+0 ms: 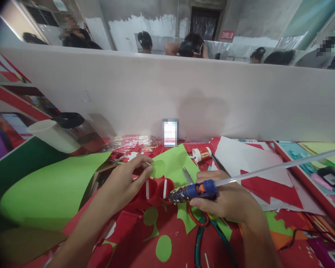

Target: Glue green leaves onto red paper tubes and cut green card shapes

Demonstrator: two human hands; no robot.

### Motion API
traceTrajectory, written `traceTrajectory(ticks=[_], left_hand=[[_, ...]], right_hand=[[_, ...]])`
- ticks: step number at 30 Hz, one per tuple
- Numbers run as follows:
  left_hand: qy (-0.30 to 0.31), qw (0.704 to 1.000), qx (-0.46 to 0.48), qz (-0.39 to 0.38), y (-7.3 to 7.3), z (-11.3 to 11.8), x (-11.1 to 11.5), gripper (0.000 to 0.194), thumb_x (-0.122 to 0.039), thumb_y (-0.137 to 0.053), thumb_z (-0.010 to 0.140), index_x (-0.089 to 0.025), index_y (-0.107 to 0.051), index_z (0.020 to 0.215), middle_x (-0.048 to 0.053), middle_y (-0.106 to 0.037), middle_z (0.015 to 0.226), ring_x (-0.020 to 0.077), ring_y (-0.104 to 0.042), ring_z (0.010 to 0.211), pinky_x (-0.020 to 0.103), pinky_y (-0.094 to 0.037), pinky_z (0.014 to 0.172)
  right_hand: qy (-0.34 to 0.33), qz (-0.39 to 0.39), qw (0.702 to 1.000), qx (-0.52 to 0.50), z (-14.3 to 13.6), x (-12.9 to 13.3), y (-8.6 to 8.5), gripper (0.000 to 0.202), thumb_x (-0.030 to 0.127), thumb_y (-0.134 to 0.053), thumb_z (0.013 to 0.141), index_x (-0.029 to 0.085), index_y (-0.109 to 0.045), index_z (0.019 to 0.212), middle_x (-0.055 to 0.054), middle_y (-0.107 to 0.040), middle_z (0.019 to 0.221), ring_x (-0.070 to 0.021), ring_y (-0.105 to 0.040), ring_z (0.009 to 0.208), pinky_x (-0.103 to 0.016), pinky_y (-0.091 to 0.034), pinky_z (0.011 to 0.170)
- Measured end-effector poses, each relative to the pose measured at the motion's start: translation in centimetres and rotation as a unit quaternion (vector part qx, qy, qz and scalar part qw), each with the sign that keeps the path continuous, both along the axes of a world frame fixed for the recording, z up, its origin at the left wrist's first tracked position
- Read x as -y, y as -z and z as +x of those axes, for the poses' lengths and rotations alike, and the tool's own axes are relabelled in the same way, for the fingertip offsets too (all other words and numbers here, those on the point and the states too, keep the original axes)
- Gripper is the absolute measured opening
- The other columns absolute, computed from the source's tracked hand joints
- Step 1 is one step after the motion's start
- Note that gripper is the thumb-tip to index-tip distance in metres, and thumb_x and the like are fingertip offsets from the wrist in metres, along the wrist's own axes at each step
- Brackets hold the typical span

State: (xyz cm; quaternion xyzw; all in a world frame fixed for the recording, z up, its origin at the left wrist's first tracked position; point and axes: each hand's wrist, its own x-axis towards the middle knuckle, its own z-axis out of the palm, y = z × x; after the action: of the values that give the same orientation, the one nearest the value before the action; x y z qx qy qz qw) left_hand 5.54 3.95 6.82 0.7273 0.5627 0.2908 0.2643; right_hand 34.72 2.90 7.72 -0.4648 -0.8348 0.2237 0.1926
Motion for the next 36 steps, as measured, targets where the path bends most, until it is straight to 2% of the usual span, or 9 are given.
traceTrajectory(ticks=[7, 16, 20, 29, 36], left_hand=[[0.005, 1.0, 0.003, 0.014, 0.1, 0.0, 0.0, 0.014, -0.032, -0.048, 0.098, -0.025, -0.058, 0.105, -0.002, -0.071, 0.085, 0.0165, -0.066, 0.074, 0.03, -0.044, 0.069], [-0.001, 1.0, -0.005, 0.014, 0.1, -0.1, 0.2, 0.014, -0.031, -0.048, 0.098, -0.024, -0.058, 0.105, -0.002, -0.071, 0.085, 0.0157, -0.065, 0.073, 0.03, -0.043, 0.067], [0.002, 1.0, -0.005, 0.02, 0.1, -0.1, 0.2, 0.013, -0.03, -0.048, 0.099, -0.025, -0.058, 0.105, -0.003, -0.07, 0.082, 0.0156, -0.064, 0.072, 0.03, -0.042, 0.066], [0.005, 1.0, -0.005, 0.026, 0.2, -0.1, 0.2, 0.013, -0.031, -0.047, 0.099, -0.025, -0.057, 0.105, -0.002, -0.072, 0.084, 0.0157, -0.065, 0.072, 0.03, -0.043, 0.064], [0.01, 1.0, -0.011, 0.028, 0.1, -0.1, 0.2, 0.015, -0.032, -0.045, 0.1, -0.024, -0.057, 0.105, 0.0, -0.072, 0.084, 0.017, -0.065, 0.071, 0.03, -0.043, 0.063]], right_hand=[[-0.061, -0.048, 0.997, -0.005, -0.7, -0.9, 0.0, 0.035, 0.041, -0.062, 0.09, 0.022, -0.044, 0.067, 0.001, -0.05, 0.068, -0.0151, -0.048, 0.061, -0.028, -0.037, 0.058], [-0.067, -0.059, 0.994, -0.07, -1.0, -1.1, -0.2, 0.036, 0.045, -0.061, 0.092, 0.021, -0.044, 0.072, 0.002, -0.049, 0.075, -0.0143, -0.048, 0.065, -0.026, -0.038, 0.059], [-0.073, -0.058, 0.995, -0.042, -0.8, -1.1, 0.1, 0.035, 0.046, -0.063, 0.092, 0.021, -0.049, 0.071, 0.001, -0.053, 0.076, -0.0147, -0.051, 0.066, -0.026, -0.041, 0.06], [-0.044, 0.031, 0.997, -0.051, -0.8, -0.6, 0.8, 0.03, 0.048, -0.067, 0.089, 0.025, -0.062, 0.072, -0.001, -0.063, 0.073, -0.0172, -0.06, 0.062, -0.028, -0.047, 0.058], [-0.045, 0.006, 0.998, -0.036, -1.4, -0.8, 0.7, 0.027, 0.048, -0.069, 0.088, 0.025, -0.065, 0.075, -0.001, -0.064, 0.073, -0.0184, -0.059, 0.063, -0.029, -0.047, 0.059]])
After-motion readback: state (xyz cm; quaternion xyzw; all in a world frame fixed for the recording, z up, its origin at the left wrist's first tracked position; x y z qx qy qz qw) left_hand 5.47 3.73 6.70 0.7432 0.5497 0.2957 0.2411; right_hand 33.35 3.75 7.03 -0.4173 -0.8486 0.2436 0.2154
